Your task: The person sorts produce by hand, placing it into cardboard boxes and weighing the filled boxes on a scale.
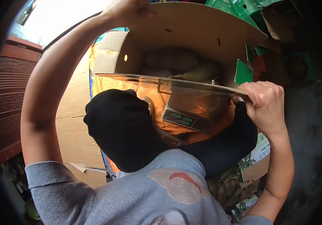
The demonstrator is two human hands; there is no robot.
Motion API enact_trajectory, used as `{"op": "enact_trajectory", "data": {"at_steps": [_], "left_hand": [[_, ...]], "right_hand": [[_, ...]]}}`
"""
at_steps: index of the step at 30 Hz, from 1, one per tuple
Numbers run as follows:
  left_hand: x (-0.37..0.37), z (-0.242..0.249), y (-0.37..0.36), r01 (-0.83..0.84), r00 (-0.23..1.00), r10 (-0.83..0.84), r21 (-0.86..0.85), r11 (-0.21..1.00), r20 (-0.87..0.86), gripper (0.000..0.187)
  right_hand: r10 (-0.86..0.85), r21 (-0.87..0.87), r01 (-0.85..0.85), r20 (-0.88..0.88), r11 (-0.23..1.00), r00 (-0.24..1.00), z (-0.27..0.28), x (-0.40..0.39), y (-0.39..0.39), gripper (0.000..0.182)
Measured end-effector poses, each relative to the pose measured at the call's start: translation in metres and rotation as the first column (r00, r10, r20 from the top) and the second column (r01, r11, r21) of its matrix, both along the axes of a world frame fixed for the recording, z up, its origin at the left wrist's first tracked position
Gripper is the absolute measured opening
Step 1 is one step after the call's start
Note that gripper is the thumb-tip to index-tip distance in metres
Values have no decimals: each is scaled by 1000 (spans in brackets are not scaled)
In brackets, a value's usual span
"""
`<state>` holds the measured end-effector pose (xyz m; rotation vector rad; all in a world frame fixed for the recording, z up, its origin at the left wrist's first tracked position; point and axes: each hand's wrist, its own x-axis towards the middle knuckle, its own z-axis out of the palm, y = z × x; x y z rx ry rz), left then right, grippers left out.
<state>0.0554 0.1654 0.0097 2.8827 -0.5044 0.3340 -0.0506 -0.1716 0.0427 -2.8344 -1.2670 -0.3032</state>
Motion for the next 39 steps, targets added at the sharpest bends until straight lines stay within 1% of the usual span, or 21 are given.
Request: {"op": "enact_trajectory", "data": {"at_steps": [2, 4, 5, 6, 7, 8, 9, 11, 13, 14, 15, 18, 20, 23, 25, 26, 29, 32, 35, 37, 39], "left_hand": [[-9, -5, 45, -70, 997, 67, -133, 989, -24, 14], [-2, -32, 122, 83, 996, -61, -373, 924, 72, 8], [-15, -34, 150, 10, 994, 22, -279, 960, 111, 10], [-28, -47, 181, -113, 989, 148, -620, 776, 5, 15], [-53, -35, 203, -213, 977, 173, -507, 835, -126, 18], [-86, -24, 218, -283, 955, 295, -205, 937, 33, 21], [-94, -10, 227, -363, 922, 335, 130, 923, 192, 25], [-136, -13, 244, -471, 879, 473, -34, 881, 67, 23], [-173, -23, 283, -412, 904, 416, -64, 909, 95, 21], [-192, -24, 300, -500, 866, 493, -160, 851, -82, 22], [-211, -32, 327, -527, 849, 527, -63, 847, -23, 22], [-255, -21, 351, -569, 817, 552, -74, 819, -166, 21], [-285, -16, 365, -585, 780, 587, 83, 807, -217, 20], [-330, -17, 371, -614, 702, 651, 219, 759, -289, 15], [-368, -35, 394, -546, 751, 623, 324, 773, -219, 14], [-370, -30, 377, -571, 633, 700, 411, 711, -331, 14], [-420, -64, 384, -498, 715, 652, 471, 728, -252, 13], [-480, -91, 391, -571, 591, 731, 463, 678, -342, 20], [-533, -113, 384, -747, 506, 803, 307, 590, -314, 23], [-572, -145, 408, -754, 525, 822, 329, 569, -220, 17], [-554, -140, 390, -837, 390, 899, 330, 436, -200, 15]], "right_hand": [[104, -12, -103, 96, 995, 990, 9, 5, 33, 9], [202, -38, -199, 89, 979, 975, 12, 29, 72, 10], [247, -41, -244, 80, 969, 966, 13, 40, 93, 11], [296, -74, -290, 89, 954, 951, 17, 44, 116, 9], [354, -131, -337, 128, 932, 927, 16, 49, 139, 6], [411, -186, -381, 163, 906, 897, 13, 51, 161, 5], [445, -175, -422, 125, 890, 887, 13, 70, 178, 4], [530, -219, -497, 128, 840, 838, 1, 60, 217, 5], [589, -207, -566, 66, 798, 805, -13, 44, 257, 4], [607, -208, -590, 22, 780, 794, -18, 31, 278, 5], [615, -202, -612, -59, 764, 787, -23, 17, 298, 5], [638, -161, -699, -305, 697, 707, -42, -22, 345, 9], [701, 43, -740, -360, 672, 616, -72, -56, 365, 11], [715, 240, -709, -484, 663, 504, -112, -121, 387, 10], [752, 348, -691, -488, 634, 444, -135, -164, 395, 8], [748, 408, -640, -491, 651, 447, -147, -183, 395, 7], [676, 356, -655, -659, 667, 330, -164, -216, 381, 10], [607, 339, -665, -764, 666, 218, -147, -200, 348, 12], [711, 478, -576, -643, 663, 285, -93, -150, 302, 22], [743, 678, -320, -533, 661, 404, -64, -124, 267, 27], [720, 828, -112, -401, 549, 566, -42, -103, 226, 11]]}}
